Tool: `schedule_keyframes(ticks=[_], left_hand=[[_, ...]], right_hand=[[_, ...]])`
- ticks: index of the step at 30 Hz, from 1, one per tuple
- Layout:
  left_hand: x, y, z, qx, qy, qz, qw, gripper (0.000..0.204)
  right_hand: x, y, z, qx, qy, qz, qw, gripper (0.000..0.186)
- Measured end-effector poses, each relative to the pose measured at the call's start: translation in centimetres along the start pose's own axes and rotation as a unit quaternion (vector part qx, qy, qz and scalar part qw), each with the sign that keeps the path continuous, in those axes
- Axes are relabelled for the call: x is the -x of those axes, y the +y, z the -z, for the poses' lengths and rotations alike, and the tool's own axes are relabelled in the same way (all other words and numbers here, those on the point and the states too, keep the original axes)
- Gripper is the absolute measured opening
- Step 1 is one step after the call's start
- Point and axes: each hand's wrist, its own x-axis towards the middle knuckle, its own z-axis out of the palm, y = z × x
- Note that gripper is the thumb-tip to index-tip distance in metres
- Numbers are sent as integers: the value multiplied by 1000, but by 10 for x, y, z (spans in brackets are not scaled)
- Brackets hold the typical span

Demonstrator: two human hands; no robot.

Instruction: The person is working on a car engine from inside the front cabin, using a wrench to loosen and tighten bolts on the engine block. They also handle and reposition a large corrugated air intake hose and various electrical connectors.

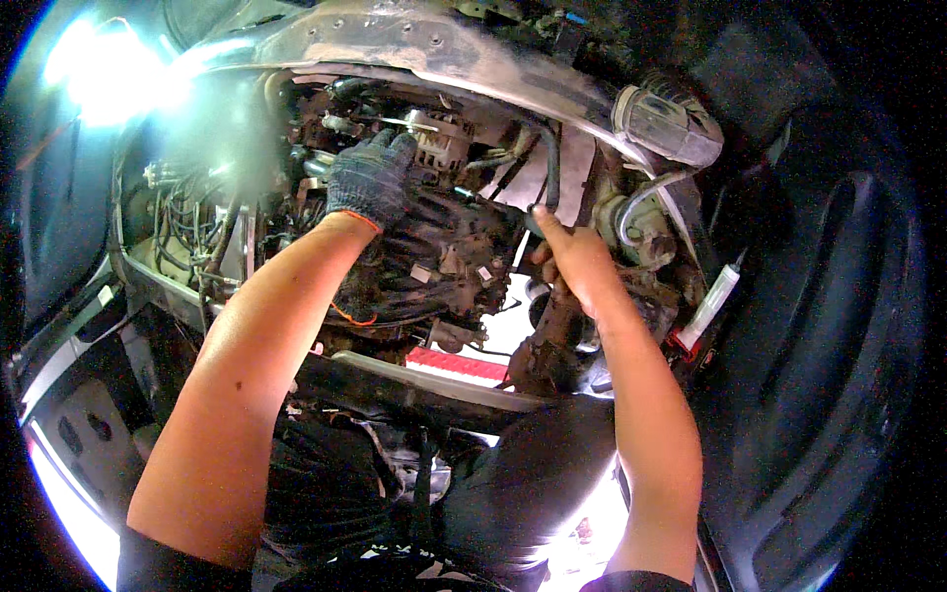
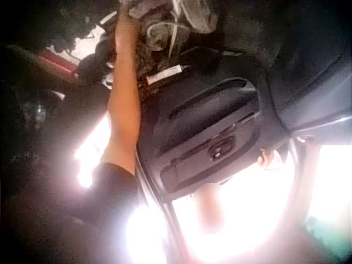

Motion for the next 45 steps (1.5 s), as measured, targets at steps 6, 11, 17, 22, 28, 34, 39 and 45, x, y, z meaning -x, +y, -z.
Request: schedule_keyframes(ticks=[6, 11, 17, 22, 28, 34, 39, 45], left_hand=[[-4, 4, 0, 3, -37, 7, 999, 28], [-1, 1, 1, -9, -18, 4, 1000, 34], [-4, 1, -2, -1, 11, -17, 1000, 26], [1, 6, 2, -26, 22, -5, 999, 29], [-5, 2, 1, -2, 1, 5, 1000, 27], [5, 3, -2, 14, 16, -12, 1000, 22], [19, -4, -1, -6, -11, 21, 1000, 26], [28, 0, -4, -14, -76, 58, 995, 27]], right_hand=[[4, 11, -16, 221, 202, 291, 909, 53], [-1, 3, -3, 54, 83, 124, 987, 53], [-11, 13, -19, 192, 221, 312, 904, 54], [18, -6, 1, 55, -16, 102, 993, 61], [0, -1, -13, 160, 89, 310, 933, 52], [-15, 28, -11, 97, 92, 279, 951, 48], [-19, 19, -13, -1, 3, 172, 985, 36], [-21, 39, -21, -64, -150, 50, 985, 46]])
